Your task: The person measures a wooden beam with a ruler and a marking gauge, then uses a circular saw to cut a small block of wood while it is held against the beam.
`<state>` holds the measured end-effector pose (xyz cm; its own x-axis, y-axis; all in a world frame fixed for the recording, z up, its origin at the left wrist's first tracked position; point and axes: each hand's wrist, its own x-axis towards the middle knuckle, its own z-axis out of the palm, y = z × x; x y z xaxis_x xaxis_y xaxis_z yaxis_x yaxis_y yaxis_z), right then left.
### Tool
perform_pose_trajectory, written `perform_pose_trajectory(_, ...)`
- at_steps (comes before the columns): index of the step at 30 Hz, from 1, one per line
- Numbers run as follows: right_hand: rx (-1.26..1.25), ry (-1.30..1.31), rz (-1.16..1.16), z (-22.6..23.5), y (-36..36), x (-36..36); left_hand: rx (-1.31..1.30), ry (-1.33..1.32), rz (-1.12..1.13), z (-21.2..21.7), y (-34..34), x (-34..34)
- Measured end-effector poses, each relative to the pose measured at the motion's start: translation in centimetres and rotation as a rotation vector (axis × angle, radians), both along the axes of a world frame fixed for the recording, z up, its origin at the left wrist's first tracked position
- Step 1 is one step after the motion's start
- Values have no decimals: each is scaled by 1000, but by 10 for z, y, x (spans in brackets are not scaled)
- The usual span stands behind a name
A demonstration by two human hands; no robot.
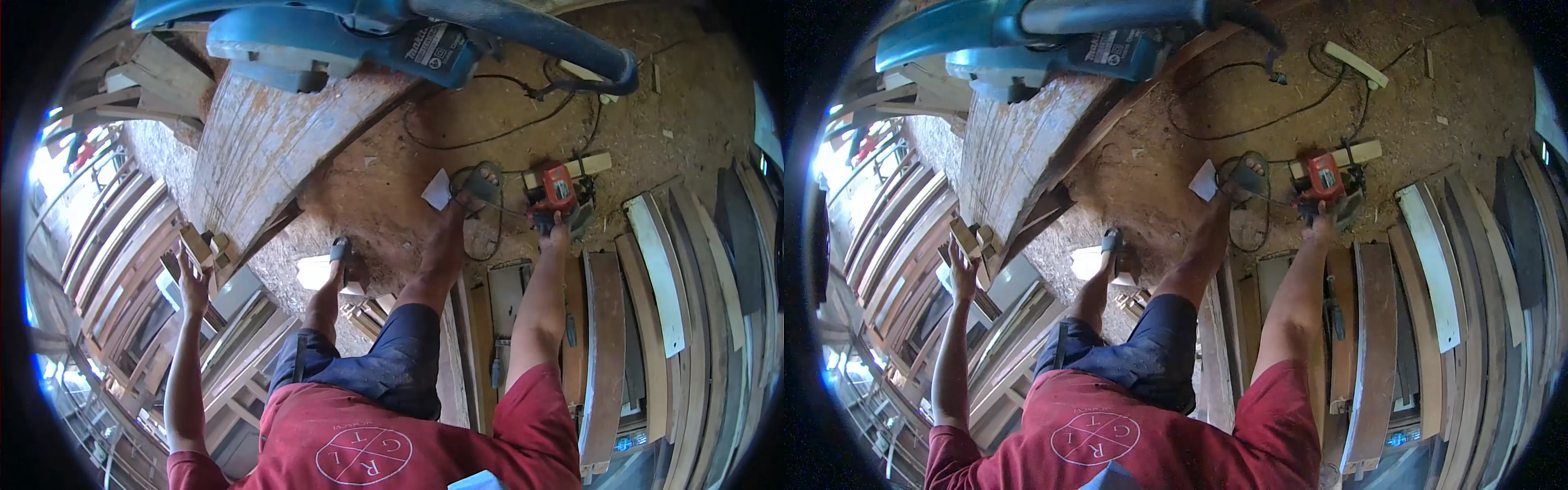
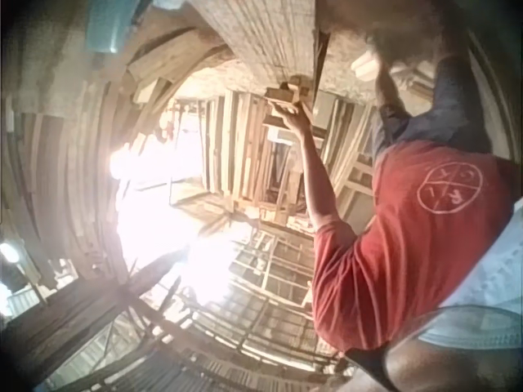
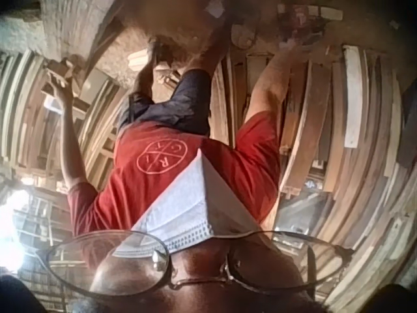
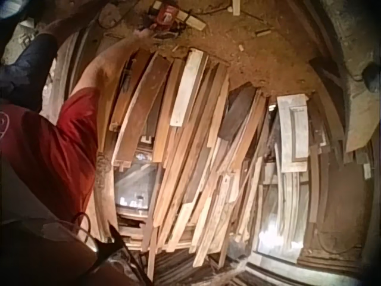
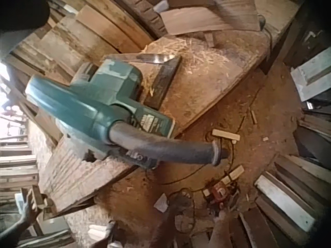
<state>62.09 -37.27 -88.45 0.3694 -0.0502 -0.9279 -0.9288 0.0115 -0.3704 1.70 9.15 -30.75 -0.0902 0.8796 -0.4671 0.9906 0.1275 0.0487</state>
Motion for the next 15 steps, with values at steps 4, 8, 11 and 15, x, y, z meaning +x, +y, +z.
perform_pose_trajectory(4, -193, -127, 416, 78, 38, -37, 69, 270, -68, 52, -15, -68)
perform_pose_trajectory(8, -342, -419, 797, 143, 47, -57, 111, 143, -230, 29, -23, -81)
perform_pose_trajectory(11, -354, -276, 500, 168, 17, -98, 27, 227, -349, 4, 3, -54)
perform_pose_trajectory(15, -373, -175, 639, 231, 12, -173, 72, 179, -492, -17, 25, -70)
